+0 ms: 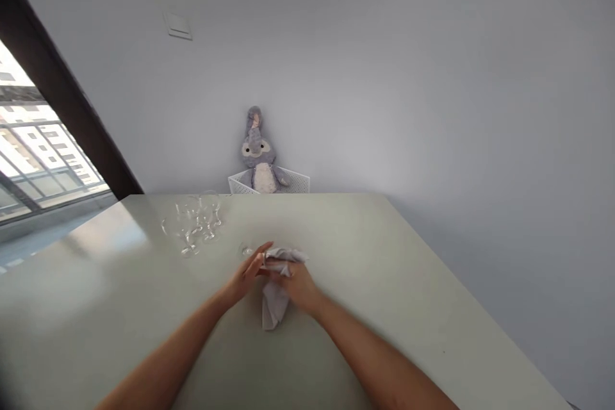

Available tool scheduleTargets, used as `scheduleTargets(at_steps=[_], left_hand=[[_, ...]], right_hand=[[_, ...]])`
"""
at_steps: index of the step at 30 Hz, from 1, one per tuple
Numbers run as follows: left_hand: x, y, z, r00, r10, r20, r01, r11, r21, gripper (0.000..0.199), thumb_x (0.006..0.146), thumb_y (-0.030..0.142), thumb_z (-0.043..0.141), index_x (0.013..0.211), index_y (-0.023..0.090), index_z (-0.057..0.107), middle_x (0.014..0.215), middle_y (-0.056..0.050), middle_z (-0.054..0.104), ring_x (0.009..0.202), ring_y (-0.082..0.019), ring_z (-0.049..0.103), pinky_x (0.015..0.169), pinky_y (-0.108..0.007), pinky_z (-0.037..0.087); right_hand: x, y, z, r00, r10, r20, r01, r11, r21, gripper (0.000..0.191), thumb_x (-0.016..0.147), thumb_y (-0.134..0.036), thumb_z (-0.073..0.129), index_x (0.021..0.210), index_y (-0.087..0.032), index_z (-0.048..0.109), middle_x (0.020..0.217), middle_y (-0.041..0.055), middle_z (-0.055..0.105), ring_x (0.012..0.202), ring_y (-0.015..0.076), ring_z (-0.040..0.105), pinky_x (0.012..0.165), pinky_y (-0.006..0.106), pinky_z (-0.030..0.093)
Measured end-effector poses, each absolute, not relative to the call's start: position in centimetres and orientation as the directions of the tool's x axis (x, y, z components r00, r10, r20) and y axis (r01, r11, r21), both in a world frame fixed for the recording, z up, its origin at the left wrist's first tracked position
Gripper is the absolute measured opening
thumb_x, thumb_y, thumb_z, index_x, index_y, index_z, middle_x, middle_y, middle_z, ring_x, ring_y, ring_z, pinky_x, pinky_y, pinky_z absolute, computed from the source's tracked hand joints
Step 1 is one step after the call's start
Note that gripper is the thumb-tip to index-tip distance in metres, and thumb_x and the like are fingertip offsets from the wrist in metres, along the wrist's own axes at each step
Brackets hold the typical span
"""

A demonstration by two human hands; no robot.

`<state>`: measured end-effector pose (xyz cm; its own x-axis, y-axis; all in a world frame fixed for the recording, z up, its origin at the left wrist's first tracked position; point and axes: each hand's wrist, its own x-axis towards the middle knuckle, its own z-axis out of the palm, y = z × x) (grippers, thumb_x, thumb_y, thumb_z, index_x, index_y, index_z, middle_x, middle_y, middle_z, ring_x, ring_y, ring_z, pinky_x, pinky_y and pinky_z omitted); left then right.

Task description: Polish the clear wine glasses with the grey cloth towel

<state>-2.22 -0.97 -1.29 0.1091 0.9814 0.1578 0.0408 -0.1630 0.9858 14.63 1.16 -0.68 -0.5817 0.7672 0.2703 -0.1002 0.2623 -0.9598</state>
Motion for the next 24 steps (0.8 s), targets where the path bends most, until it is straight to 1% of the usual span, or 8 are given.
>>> scheduleTargets(at_steps=[4, 8, 11, 14, 16, 18, 22, 24], left_hand=[[-1.8, -1.3, -0.2, 0.189, 0.948, 0.257, -0.072, -0.247, 0.966, 0.053, 0.075, 0.033, 0.059, 0.125, 0.023, 0.043, 0.112, -0.007, 0.055, 0.1, -0.019, 0.052, 0.087, -0.031, 0.042], [-2.0, -1.4, 0.0, 0.073, 0.981, 0.178, 0.004, -0.179, 0.984, 0.046, 0.079, 0.042, 0.05, 0.12, 0.02, 0.05, 0.07, -0.001, 0.06, 0.064, -0.014, 0.057, 0.06, -0.025, 0.047], [-2.0, -1.4, -0.3, 0.057, 0.993, 0.103, 0.019, -0.104, 0.994, 0.049, 0.083, 0.049, 0.036, 0.117, 0.019, 0.053, 0.067, -0.002, 0.059, 0.061, -0.015, 0.056, 0.059, -0.026, 0.047], [-1.7, -1.7, 0.0, 0.102, 0.983, 0.15, -0.086, -0.142, 0.986, 0.048, 0.083, 0.046, 0.041, 0.125, 0.023, 0.045, 0.099, -0.007, 0.061, 0.091, -0.019, 0.056, 0.08, -0.032, 0.045], [-1.5, -1.9, 0.6, 0.169, 0.962, 0.214, -0.121, -0.196, 0.973, 0.051, 0.079, 0.039, 0.053, 0.127, 0.025, 0.042, 0.114, -0.008, 0.055, 0.104, -0.021, 0.05, 0.089, -0.033, 0.039], [-1.5, -2.1, 1.1, 0.193, 0.95, 0.245, -0.118, -0.226, 0.967, 0.051, 0.075, 0.034, 0.059, 0.123, 0.025, 0.047, 0.118, -0.009, 0.052, 0.107, -0.022, 0.047, 0.091, -0.033, 0.037], [-1.6, -2.1, 1.3, 0.145, 0.979, 0.146, -0.145, -0.125, 0.981, 0.045, 0.077, 0.038, 0.055, 0.119, 0.023, 0.051, 0.095, -0.006, 0.06, 0.09, -0.018, 0.054, 0.081, -0.031, 0.043], [-1.6, -2.1, 1.1, 0.141, 0.987, 0.078, -0.169, -0.054, 0.984, 0.044, 0.078, 0.041, 0.053, 0.117, 0.022, 0.052, 0.08, -0.003, 0.058, 0.079, -0.015, 0.055, 0.075, -0.029, 0.045]], right_hand=[[14.3, 1.1, -0.9, -0.633, 0.77, 0.077, -0.266, -0.124, -0.956, 0.039, 0.08, -0.045, 0.05, 0.106, -0.017, 0.058, 0.07, 0.0028, 0.062, 0.053, 0.0124, 0.054, 0.055, 0.027, 0.046], [14.2, -0.1, -0.4, -0.641, 0.714, 0.281, 0.0, 0.367, -0.93, 0.038, 0.076, -0.031, 0.055, 0.114, -0.026, 0.055, 0.101, 0.0043, 0.062, 0.092, 0.0205, 0.056, 0.081, 0.036, 0.044], [14.3, -0.4, -0.1, -0.631, 0.678, 0.377, 0.107, 0.558, -0.823, 0.03, 0.077, -0.029, 0.052, 0.106, -0.028, 0.06, 0.108, 0.0038, 0.06, 0.108, 0.0236, 0.048, 0.094, 0.041, 0.034], [14.4, 0.2, -0.2, -0.586, 0.774, 0.238, -0.109, 0.216, -0.97, 0.03, 0.079, -0.036, 0.051, 0.103, -0.022, 0.06, 0.087, 0.0048, 0.064, 0.081, 0.0196, 0.059, 0.075, 0.036, 0.047], [14.3, 0.4, -0.4, -0.585, 0.806, 0.089, -0.255, -0.078, -0.964, 0.033, 0.08, -0.042, 0.049, 0.103, -0.02, 0.059, 0.073, 0.0026, 0.062, 0.058, 0.0143, 0.056, 0.057, 0.03, 0.048], [14.2, 0.4, -0.4, -0.606, 0.795, 0.028, -0.278, -0.179, -0.944, 0.034, 0.079, -0.042, 0.05, 0.105, -0.02, 0.057, 0.069, 0.0007, 0.061, 0.05, 0.0121, 0.052, 0.05, 0.028, 0.046], [14.4, 0.1, -0.4, -0.632, 0.739, 0.235, -0.04, 0.272, -0.962, 0.039, 0.077, -0.03, 0.053, 0.116, -0.024, 0.052, 0.093, 0.003, 0.063, 0.082, 0.0185, 0.058, 0.074, 0.034, 0.046], [14.7, 0.2, -0.5, -0.646, 0.671, 0.363, 0.168, 0.589, -0.791, 0.041, 0.078, -0.023, 0.05, 0.119, -0.029, 0.051, 0.108, 0.0019, 0.06, 0.101, 0.0213, 0.051, 0.087, 0.038, 0.04]])
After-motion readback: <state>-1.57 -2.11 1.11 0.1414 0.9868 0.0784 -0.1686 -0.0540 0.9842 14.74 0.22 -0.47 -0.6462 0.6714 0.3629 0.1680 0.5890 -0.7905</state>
